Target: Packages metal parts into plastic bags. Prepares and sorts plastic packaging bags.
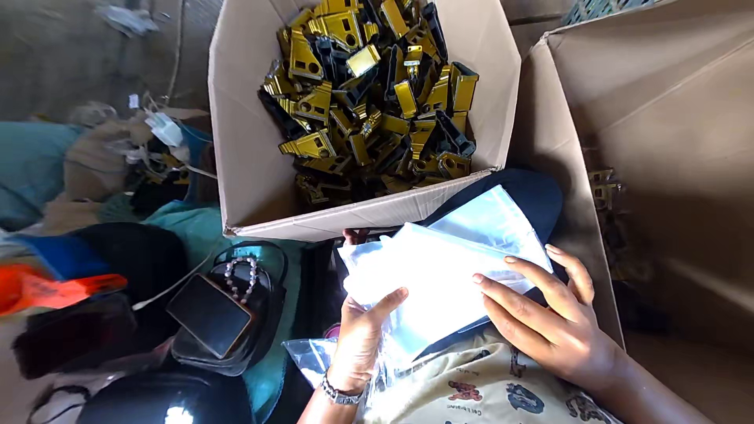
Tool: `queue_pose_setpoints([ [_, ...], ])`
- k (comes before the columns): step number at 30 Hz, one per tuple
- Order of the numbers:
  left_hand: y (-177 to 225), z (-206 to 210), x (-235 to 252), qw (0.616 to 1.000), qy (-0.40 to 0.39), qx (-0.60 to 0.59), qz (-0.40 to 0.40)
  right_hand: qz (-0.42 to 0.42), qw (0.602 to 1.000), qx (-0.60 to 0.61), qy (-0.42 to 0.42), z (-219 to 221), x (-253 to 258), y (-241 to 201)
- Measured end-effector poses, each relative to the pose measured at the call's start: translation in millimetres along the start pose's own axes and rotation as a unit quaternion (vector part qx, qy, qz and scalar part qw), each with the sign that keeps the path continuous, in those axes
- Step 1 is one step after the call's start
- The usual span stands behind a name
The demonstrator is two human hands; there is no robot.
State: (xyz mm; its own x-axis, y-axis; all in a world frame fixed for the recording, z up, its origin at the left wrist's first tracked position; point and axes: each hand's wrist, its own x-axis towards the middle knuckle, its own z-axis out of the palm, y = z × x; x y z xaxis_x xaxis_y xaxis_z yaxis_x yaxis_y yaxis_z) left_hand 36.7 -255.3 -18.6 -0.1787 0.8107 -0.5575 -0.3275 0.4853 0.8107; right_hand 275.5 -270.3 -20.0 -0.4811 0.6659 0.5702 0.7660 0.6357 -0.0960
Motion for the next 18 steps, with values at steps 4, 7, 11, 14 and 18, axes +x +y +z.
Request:
queue_pose_setpoints([
  [4,0,0,1,1.0,-0.006,-0.009,0.0,0.012,1.0,-0.006,-0.004,1,3,2],
  [7,0,1,1,1.0,-0.001,-0.004,-0.001,0.015,1.0,-0.022,0.001,1,5,3],
  [11,-1,0,1,1.0,-0.007,0.009,0.0,0.033,0.998,-0.047,0.002,3,8,4],
  [14,-1,-1,1,1.0,-0.012,0.008,0.004,0.061,0.995,-0.078,-0.018,6,17,8],
  [18,-1,-1,1,1.0,-0.007,-0.001,-0.005,0.065,0.992,-0.103,-0.034,7,24,14],
])
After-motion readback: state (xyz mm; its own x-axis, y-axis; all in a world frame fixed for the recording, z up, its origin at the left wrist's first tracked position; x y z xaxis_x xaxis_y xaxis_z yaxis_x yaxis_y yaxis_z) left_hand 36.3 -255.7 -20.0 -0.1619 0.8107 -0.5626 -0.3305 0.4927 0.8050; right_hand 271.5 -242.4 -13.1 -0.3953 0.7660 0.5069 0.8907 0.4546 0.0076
